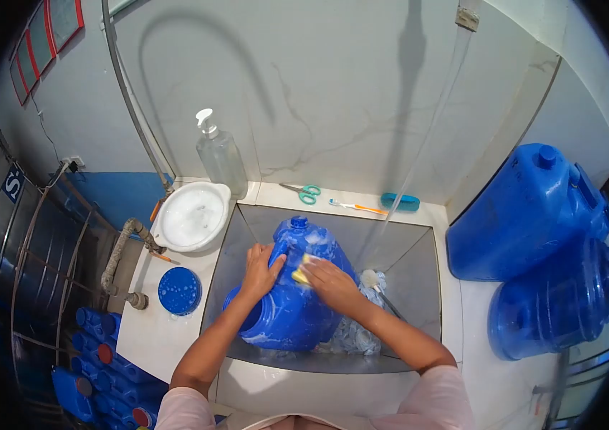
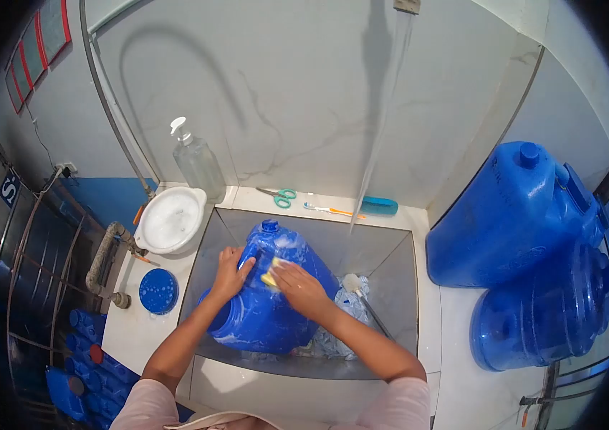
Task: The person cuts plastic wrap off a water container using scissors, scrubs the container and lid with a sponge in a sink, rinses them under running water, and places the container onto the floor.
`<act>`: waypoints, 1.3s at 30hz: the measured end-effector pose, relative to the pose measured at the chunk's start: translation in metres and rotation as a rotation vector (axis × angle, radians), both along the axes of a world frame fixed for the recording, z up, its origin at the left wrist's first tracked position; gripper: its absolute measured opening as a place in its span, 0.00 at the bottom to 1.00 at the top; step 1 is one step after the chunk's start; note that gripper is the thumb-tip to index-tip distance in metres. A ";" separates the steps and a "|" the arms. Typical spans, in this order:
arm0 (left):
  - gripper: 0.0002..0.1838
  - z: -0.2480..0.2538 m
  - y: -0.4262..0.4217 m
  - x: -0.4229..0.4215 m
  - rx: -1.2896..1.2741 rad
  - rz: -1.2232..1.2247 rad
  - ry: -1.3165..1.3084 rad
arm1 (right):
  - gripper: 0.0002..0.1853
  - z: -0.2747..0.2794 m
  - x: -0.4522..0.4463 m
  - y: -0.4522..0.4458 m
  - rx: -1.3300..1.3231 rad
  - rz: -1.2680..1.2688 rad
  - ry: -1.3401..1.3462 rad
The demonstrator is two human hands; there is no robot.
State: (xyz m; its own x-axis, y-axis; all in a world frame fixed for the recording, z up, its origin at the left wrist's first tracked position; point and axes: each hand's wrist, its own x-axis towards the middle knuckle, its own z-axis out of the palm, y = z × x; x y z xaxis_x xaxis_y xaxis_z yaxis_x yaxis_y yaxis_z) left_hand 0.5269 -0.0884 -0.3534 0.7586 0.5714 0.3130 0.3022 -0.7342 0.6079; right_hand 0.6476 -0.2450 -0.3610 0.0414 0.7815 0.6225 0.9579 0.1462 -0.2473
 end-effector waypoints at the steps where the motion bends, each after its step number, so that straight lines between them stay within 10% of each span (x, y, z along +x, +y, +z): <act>1: 0.21 0.000 0.000 0.003 0.008 -0.034 -0.034 | 0.14 0.001 0.004 -0.002 0.028 -0.034 -0.081; 5: 0.22 0.013 -0.030 0.014 0.036 -0.111 -0.017 | 0.14 -0.006 -0.004 0.030 -0.487 -0.140 0.065; 9: 0.24 -0.005 -0.009 0.007 -0.060 -0.113 -0.062 | 0.14 -0.005 -0.028 -0.002 0.051 -0.132 0.070; 16: 0.26 -0.046 0.023 -0.022 -0.486 0.228 -0.003 | 0.20 -0.081 -0.092 -0.017 -0.005 -0.009 0.020; 18: 0.25 -0.052 0.022 -0.029 -0.466 0.224 -0.010 | 0.15 -0.074 -0.041 0.035 -0.175 -0.512 0.050; 21: 0.24 -0.033 0.014 -0.026 -0.562 0.251 0.023 | 0.08 -0.196 0.063 0.052 0.052 -0.687 0.811; 24: 0.24 -0.046 0.022 -0.025 -0.615 0.311 -0.001 | 0.13 -0.300 0.035 -0.027 -0.366 -0.866 0.644; 30: 0.25 -0.045 0.014 -0.020 -0.611 0.327 -0.028 | 0.19 -0.088 -0.083 -0.021 0.078 -0.135 0.369; 32: 0.25 -0.037 0.009 -0.015 -0.608 0.322 -0.018 | 0.17 -0.072 -0.031 0.035 0.005 -0.606 -0.005; 34: 0.25 -0.047 0.005 -0.020 -0.551 0.267 -0.076 | 0.14 -0.131 0.044 0.058 0.124 -0.580 0.832; 37: 0.25 -0.040 0.002 -0.019 -0.707 0.293 -0.120 | 0.13 -0.257 0.046 -0.010 -0.182 -0.730 0.953; 39: 0.25 -0.025 -0.002 -0.013 -0.775 0.321 -0.170 | 0.22 -0.238 -0.004 -0.057 -0.489 -0.866 1.038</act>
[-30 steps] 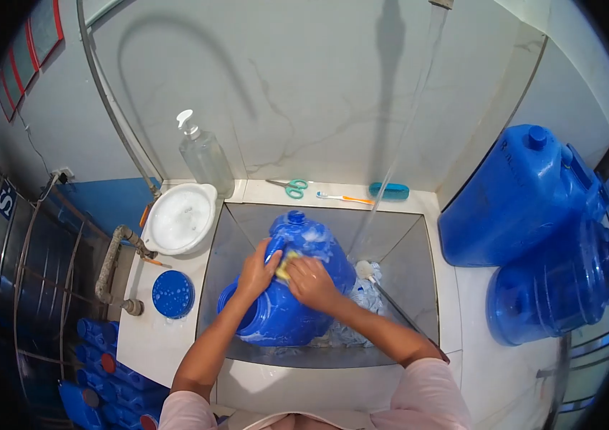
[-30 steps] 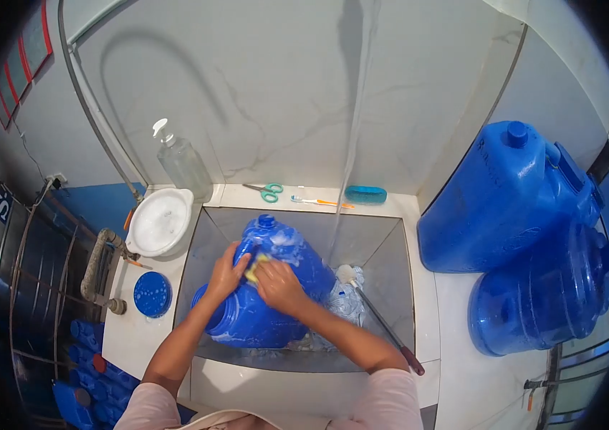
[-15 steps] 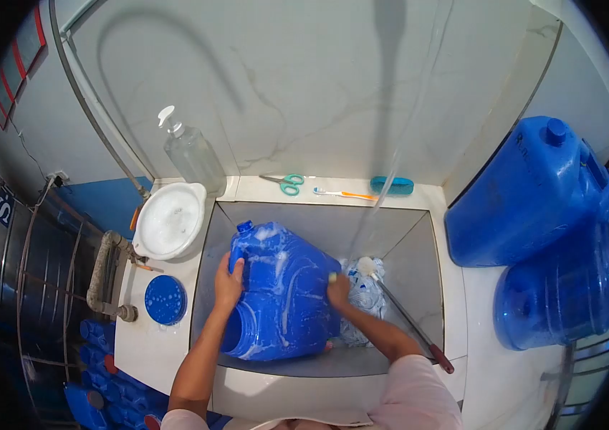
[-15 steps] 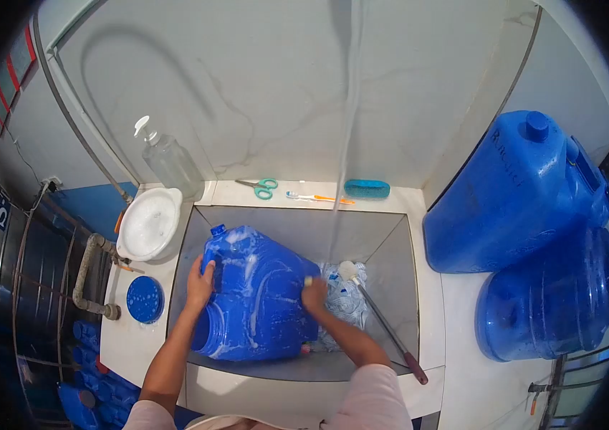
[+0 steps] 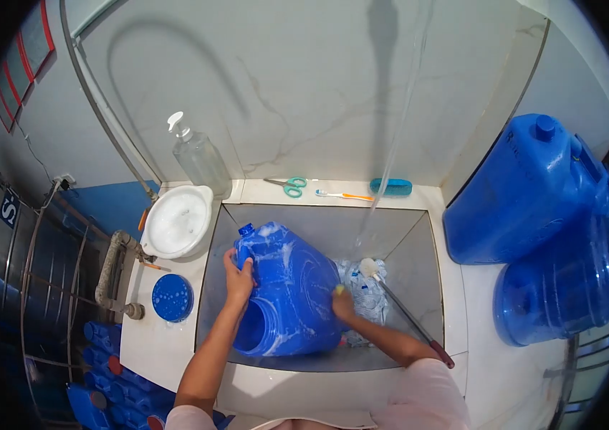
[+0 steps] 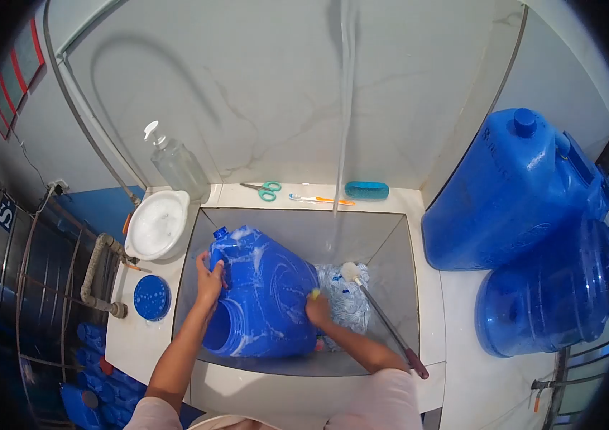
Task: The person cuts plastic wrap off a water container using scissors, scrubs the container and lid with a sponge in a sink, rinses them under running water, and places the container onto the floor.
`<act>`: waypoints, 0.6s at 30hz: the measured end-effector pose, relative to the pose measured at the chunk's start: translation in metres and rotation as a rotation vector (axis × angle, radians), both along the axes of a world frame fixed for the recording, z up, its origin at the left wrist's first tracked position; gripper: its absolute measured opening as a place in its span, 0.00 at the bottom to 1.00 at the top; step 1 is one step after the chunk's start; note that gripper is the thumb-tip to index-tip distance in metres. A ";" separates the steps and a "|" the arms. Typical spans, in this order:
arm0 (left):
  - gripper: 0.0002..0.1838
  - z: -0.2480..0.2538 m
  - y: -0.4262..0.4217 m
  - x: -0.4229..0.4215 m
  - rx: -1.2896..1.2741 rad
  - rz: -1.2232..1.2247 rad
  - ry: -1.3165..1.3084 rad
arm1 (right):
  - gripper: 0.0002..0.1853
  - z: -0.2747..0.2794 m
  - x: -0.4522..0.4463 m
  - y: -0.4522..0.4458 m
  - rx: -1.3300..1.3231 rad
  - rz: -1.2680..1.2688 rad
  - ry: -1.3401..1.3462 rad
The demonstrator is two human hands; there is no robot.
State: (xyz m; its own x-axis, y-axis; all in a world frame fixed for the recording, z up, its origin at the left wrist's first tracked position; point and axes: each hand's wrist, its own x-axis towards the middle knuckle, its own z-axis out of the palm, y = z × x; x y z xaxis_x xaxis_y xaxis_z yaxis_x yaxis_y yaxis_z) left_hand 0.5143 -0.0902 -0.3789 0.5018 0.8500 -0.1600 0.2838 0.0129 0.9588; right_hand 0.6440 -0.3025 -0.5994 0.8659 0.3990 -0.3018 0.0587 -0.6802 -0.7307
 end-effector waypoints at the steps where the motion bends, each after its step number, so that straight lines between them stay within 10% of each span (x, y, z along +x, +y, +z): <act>1: 0.23 0.003 0.000 0.003 -0.025 0.041 -0.031 | 0.26 0.000 -0.025 -0.019 -0.131 0.065 -0.037; 3: 0.22 0.009 -0.001 0.009 -0.059 0.087 -0.062 | 0.34 0.166 -0.052 -0.032 0.046 0.301 0.382; 7: 0.22 0.017 -0.026 0.041 -0.325 0.101 -0.211 | 0.30 0.294 -0.073 -0.015 0.329 0.486 -0.646; 10: 0.21 0.000 -0.023 0.055 -0.268 0.160 -0.155 | 0.24 0.286 -0.008 -0.001 0.461 0.556 -0.335; 12: 0.19 0.009 -0.024 0.045 0.605 -0.258 0.544 | 0.21 0.293 0.028 -0.008 0.518 0.593 -0.076; 18: 0.31 0.090 -0.039 0.014 1.245 -0.841 0.301 | 0.17 0.304 0.082 -0.039 0.402 0.555 0.096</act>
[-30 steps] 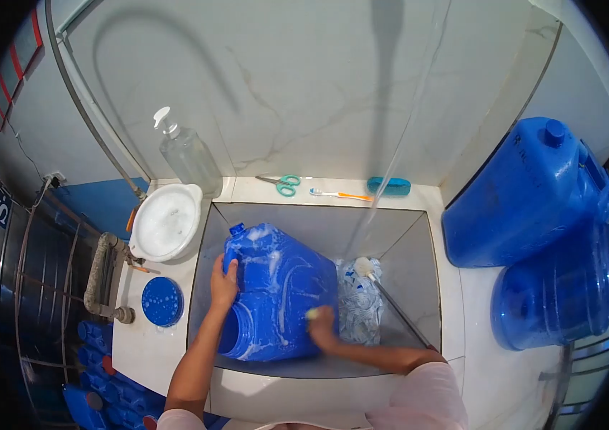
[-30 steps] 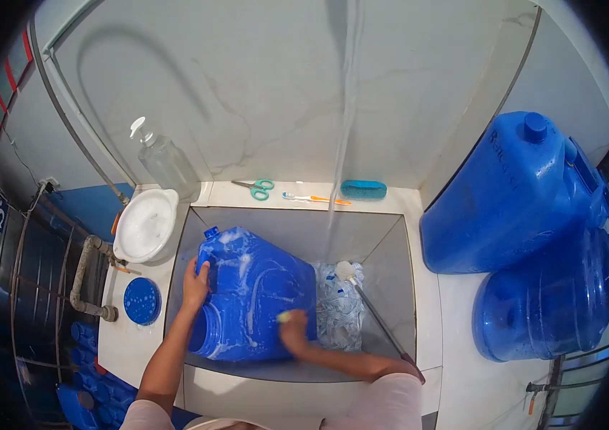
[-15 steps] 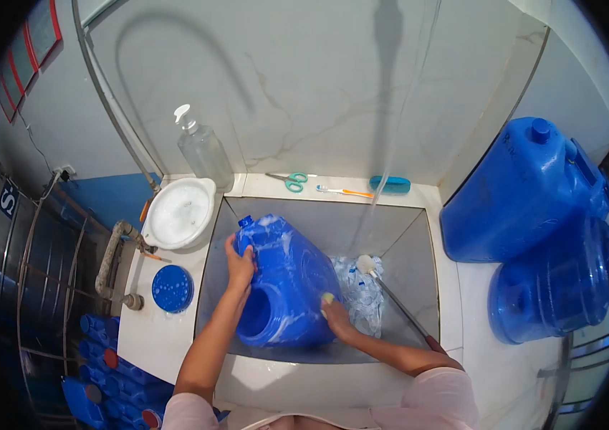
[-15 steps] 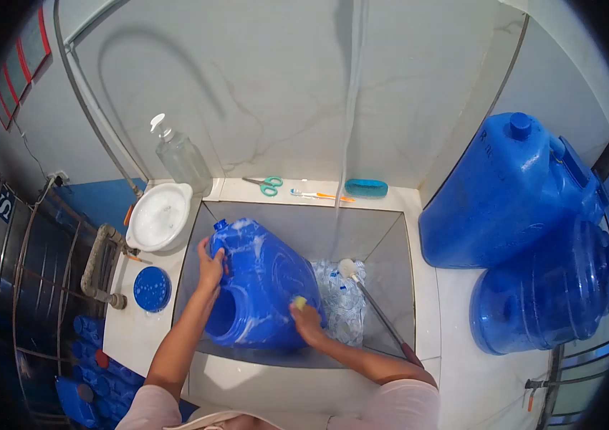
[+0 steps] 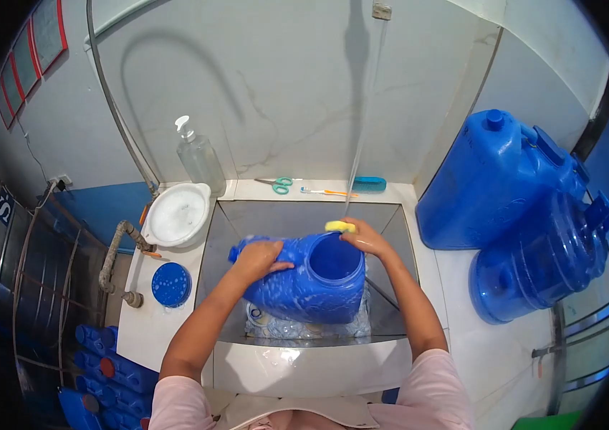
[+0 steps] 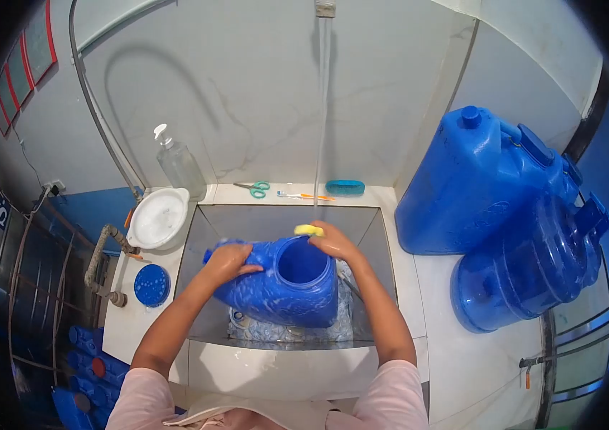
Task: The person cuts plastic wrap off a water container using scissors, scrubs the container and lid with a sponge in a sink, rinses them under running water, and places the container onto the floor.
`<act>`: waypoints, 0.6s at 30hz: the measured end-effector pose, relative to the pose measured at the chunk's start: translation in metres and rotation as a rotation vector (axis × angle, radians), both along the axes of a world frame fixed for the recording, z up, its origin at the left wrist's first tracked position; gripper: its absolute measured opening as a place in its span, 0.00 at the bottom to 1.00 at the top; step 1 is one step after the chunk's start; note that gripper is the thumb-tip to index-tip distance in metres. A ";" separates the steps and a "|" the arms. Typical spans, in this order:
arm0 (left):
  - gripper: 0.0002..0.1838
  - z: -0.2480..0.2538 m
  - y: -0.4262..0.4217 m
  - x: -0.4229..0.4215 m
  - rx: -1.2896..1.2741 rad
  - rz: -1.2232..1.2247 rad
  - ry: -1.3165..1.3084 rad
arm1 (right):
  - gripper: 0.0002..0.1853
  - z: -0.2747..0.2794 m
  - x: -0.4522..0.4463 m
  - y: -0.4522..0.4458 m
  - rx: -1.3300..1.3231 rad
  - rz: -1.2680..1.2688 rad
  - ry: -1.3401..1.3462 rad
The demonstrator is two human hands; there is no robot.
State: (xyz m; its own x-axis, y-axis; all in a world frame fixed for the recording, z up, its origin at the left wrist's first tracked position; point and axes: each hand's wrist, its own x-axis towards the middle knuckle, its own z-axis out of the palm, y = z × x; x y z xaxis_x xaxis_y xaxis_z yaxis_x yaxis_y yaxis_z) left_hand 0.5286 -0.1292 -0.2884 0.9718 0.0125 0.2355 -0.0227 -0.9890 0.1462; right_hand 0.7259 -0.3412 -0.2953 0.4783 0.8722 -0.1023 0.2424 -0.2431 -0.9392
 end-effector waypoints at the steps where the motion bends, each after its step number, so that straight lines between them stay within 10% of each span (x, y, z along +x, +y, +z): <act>1: 0.30 0.002 -0.002 0.000 -0.060 0.044 0.180 | 0.16 -0.001 0.000 -0.010 -0.041 -0.082 -0.032; 6: 0.27 -0.009 -0.025 0.028 -0.207 0.193 0.183 | 0.17 -0.074 -0.014 -0.019 0.294 -0.630 0.236; 8: 0.23 -0.023 -0.031 0.046 -0.305 0.243 0.158 | 0.13 -0.092 -0.035 -0.003 0.188 -1.106 -0.542; 12: 0.19 -0.022 -0.047 0.059 -0.433 0.190 0.190 | 0.16 -0.084 -0.067 -0.003 0.266 -0.948 -0.714; 14: 0.19 -0.001 -0.050 0.059 -0.993 0.249 0.535 | 0.15 -0.067 -0.067 -0.017 0.327 -0.880 -0.637; 18: 0.22 -0.014 -0.048 0.040 -1.008 0.266 0.617 | 0.10 0.030 -0.059 -0.020 0.452 -0.612 -0.615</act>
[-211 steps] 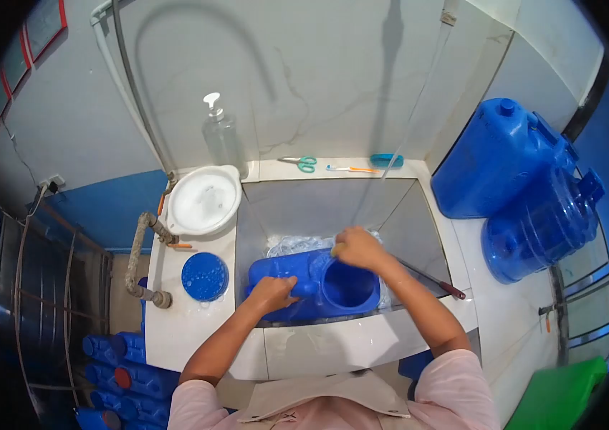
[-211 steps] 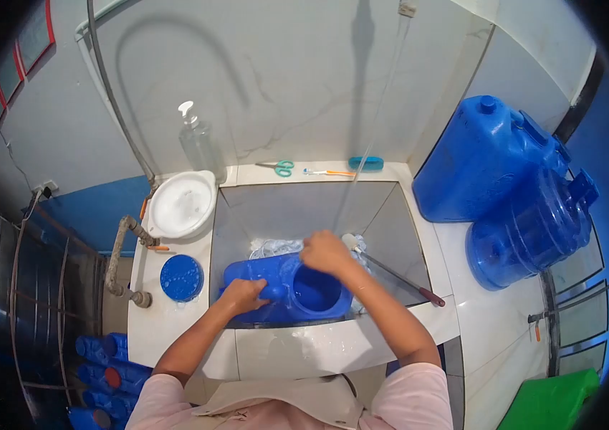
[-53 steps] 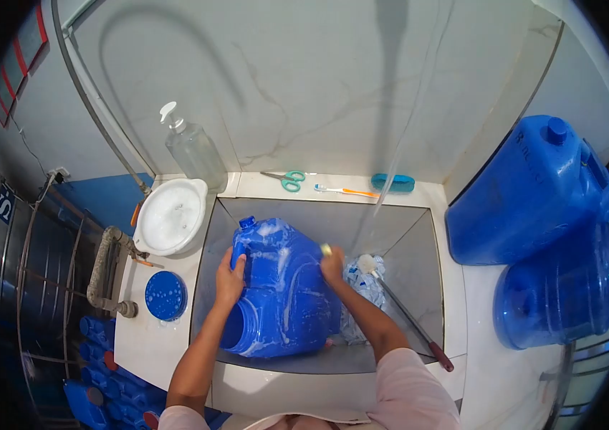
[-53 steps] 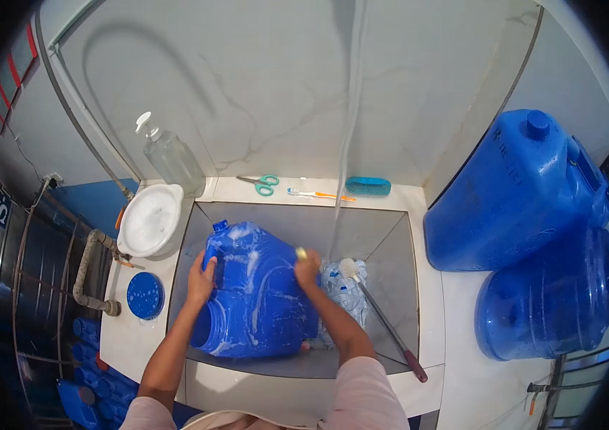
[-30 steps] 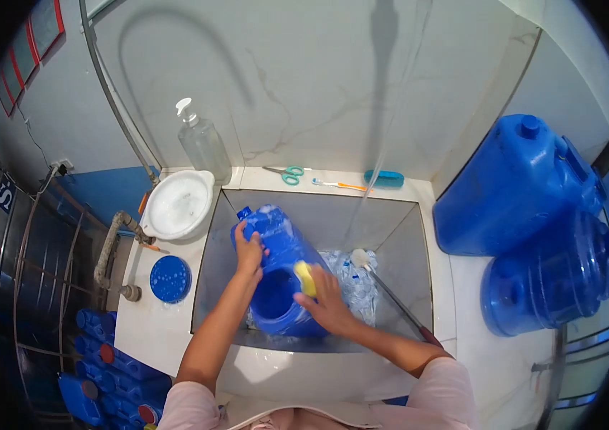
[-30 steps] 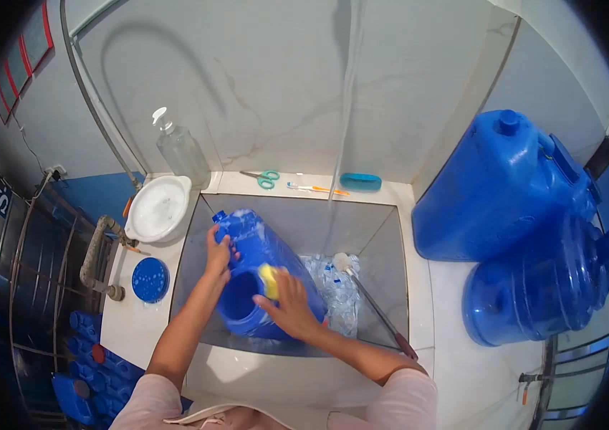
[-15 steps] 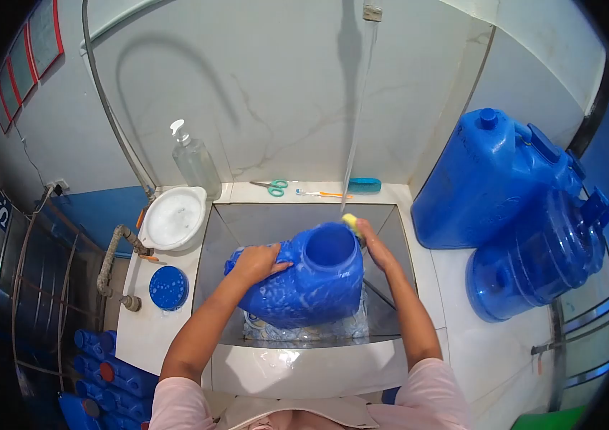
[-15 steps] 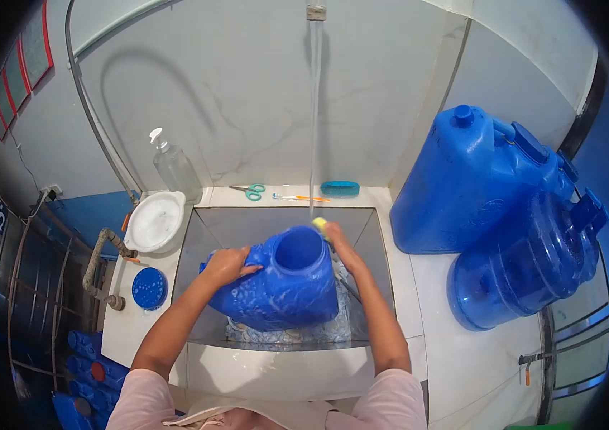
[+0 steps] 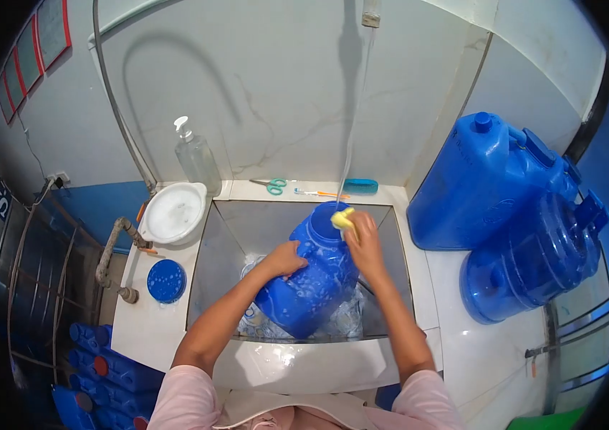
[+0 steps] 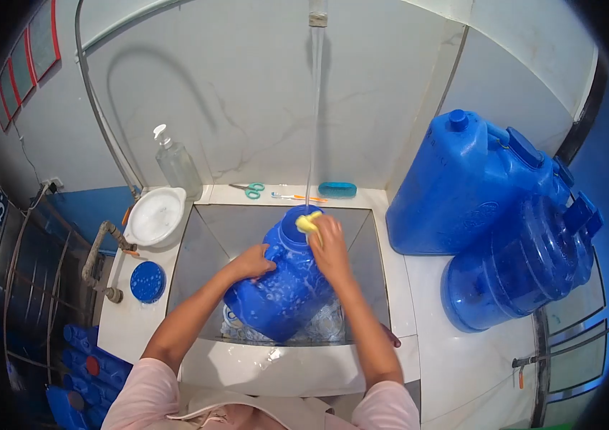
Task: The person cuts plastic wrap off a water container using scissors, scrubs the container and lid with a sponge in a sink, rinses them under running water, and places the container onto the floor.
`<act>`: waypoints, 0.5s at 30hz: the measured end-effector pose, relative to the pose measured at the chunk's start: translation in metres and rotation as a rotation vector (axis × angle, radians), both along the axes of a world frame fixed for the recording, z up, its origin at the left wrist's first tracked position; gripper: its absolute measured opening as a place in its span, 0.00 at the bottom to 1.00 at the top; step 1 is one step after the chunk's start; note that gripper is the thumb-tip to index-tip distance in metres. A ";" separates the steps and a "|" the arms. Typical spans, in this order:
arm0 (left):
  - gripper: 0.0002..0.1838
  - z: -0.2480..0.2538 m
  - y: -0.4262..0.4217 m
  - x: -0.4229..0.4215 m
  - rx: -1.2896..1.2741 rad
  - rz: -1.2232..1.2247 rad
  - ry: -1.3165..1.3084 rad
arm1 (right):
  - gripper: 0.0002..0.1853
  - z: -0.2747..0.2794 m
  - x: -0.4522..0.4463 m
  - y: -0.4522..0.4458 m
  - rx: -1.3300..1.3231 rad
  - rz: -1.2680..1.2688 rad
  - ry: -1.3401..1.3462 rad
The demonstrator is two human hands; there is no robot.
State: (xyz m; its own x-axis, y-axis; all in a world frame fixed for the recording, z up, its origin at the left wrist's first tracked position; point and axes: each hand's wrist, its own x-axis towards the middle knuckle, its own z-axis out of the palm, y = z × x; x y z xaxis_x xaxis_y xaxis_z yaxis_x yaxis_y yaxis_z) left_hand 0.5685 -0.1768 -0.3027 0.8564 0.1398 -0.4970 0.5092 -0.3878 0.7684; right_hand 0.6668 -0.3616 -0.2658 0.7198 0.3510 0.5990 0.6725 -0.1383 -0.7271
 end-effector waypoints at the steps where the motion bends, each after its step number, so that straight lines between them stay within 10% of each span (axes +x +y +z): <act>1: 0.23 -0.003 -0.001 -0.010 0.228 -0.059 -0.186 | 0.10 0.019 0.006 0.000 -0.241 0.060 -0.192; 10: 0.18 0.088 -0.055 -0.105 0.757 -0.342 -0.280 | 0.14 -0.020 -0.017 -0.011 -1.459 0.640 0.059; 15: 0.12 0.081 -0.094 -0.147 0.822 -0.529 -0.420 | 0.14 -0.089 -0.082 -0.026 -1.505 0.863 -0.001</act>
